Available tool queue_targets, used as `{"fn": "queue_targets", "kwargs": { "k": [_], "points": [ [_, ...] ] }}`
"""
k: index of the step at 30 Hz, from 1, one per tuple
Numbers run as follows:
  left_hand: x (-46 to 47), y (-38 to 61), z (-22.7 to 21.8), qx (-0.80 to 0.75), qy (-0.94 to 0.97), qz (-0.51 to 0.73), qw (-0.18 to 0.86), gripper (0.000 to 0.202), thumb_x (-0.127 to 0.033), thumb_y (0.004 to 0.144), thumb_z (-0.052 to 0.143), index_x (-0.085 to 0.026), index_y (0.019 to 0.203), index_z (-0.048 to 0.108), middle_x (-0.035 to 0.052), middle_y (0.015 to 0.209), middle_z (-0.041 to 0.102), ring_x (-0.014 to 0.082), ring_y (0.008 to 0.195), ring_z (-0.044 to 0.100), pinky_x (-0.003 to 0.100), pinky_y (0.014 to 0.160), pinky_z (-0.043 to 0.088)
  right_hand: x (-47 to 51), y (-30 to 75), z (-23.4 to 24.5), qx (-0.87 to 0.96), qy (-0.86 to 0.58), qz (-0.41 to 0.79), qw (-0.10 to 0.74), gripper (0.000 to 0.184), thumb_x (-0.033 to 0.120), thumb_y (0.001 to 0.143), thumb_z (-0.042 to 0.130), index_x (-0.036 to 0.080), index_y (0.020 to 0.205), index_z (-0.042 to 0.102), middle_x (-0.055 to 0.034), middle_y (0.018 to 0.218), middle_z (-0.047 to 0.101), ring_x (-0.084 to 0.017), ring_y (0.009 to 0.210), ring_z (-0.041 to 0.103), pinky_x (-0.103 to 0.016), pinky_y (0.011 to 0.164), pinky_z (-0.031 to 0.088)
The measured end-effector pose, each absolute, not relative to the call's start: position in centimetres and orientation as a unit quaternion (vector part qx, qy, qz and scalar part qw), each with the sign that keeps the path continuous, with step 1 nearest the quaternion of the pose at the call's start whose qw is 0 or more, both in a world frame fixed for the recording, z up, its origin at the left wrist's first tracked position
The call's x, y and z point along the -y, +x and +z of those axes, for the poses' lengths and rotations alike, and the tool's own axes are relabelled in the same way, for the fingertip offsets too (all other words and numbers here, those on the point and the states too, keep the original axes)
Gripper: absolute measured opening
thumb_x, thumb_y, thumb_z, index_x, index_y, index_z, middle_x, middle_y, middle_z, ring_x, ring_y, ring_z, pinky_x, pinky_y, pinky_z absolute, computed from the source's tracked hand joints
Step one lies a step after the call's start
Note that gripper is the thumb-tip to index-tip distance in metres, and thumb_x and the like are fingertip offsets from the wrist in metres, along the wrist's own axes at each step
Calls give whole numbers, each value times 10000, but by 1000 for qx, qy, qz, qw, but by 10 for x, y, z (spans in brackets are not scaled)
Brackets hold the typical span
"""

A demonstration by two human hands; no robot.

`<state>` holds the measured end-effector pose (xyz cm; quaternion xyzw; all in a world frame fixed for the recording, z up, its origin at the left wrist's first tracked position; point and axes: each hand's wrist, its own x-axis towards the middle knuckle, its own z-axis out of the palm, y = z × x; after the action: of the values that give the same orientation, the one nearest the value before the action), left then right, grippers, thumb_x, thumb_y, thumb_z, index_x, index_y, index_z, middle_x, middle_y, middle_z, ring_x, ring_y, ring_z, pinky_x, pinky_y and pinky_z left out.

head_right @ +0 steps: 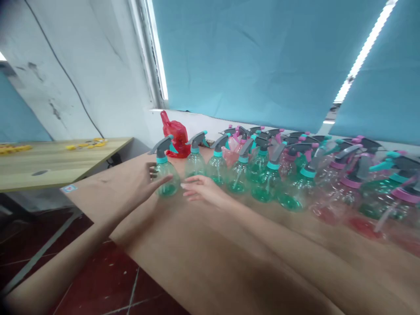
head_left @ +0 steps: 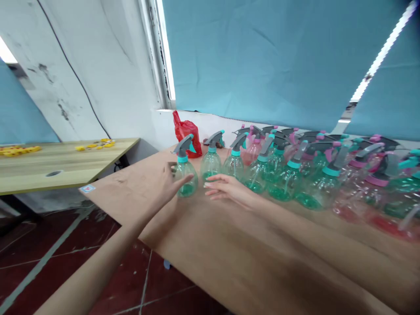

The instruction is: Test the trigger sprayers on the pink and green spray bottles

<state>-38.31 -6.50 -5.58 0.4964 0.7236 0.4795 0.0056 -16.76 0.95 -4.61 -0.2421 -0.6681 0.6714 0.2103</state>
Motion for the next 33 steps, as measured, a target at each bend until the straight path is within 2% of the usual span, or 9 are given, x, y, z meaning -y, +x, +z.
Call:
{"fn": "queue_targets", "kwargs": {
  "k": [6,9,13,15,20,23,27,31,33],
  "points": [
    [103,-304,-63,-704,575,417,5,597,-607,765,678,-213,1171,485,106,1144,589,301,1047,596,479,897,484,-5,-98,-49,715,-240,598,272,320,322,836,725,203,1094,579,-94,1126,673,-230,1031,668,-419,885,570],
    [108,-260,-63,-677,623,391,6,614,-616,795,644,-245,1245,453,101,1212,563,305,1104,577,476,932,477,4,-56,-51,747,-254,531,309,476,391,770,786,223,1157,564,-103,1208,645,-251,1074,645,-495,968,511],
    [106,-202,-54,-668,669,327,-8,657,-657,828,561,-174,1261,451,136,1135,581,350,1071,598,535,913,484,23,3,-50,783,-289,432,342,771,450,655,862,229,1300,502,-135,1346,573,-314,1253,532,-568,1079,383],
    [102,-174,-48,-662,695,281,18,674,-648,829,566,-147,1267,462,150,1139,580,357,1078,598,533,914,488,32,33,-52,835,-306,317,330,817,509,703,810,232,1377,441,-150,1403,535,-340,1302,489,-588,1064,393],
    [84,-118,-42,-633,733,244,55,683,-640,860,529,-133,1309,442,169,1199,574,366,1131,578,537,921,486,44,106,-74,883,-341,123,300,639,490,862,660,233,1402,436,-156,1369,575,-352,1240,553,-567,965,500],
    [71,-95,-45,-620,746,235,60,718,-658,866,501,-134,1347,397,179,1259,548,367,1157,562,542,933,478,47,143,-90,899,-312,45,303,530,446,871,664,182,1309,523,-156,1275,641,-329,1185,599,-552,999,488],
    [65,-84,-48,-595,763,240,73,725,-658,860,505,-157,1365,367,160,1268,531,351,1191,533,549,980,454,52,176,-99,920,-248,-3,303,225,337,939,601,165,1082,621,-115,1105,707,-245,1066,665,-491,1064,450],
    [86,-88,-46,-517,784,338,-56,555,-479,930,480,-235,1405,331,125,1253,474,326,1178,506,545,967,457,56,192,-99,921,-220,-19,321,129,249,951,579,143,999,633,-108,1006,715,-223,1006,680,-445,1034,486],
    [101,-85,-45,-474,788,384,-78,385,-313,943,480,-246,1319,432,95,1193,489,261,1106,530,429,929,490,57,195,-99,921,-204,-17,332,122,214,947,574,126,1005,635,-113,976,716,-217,997,682,-432,1030,491]
  ]
}}
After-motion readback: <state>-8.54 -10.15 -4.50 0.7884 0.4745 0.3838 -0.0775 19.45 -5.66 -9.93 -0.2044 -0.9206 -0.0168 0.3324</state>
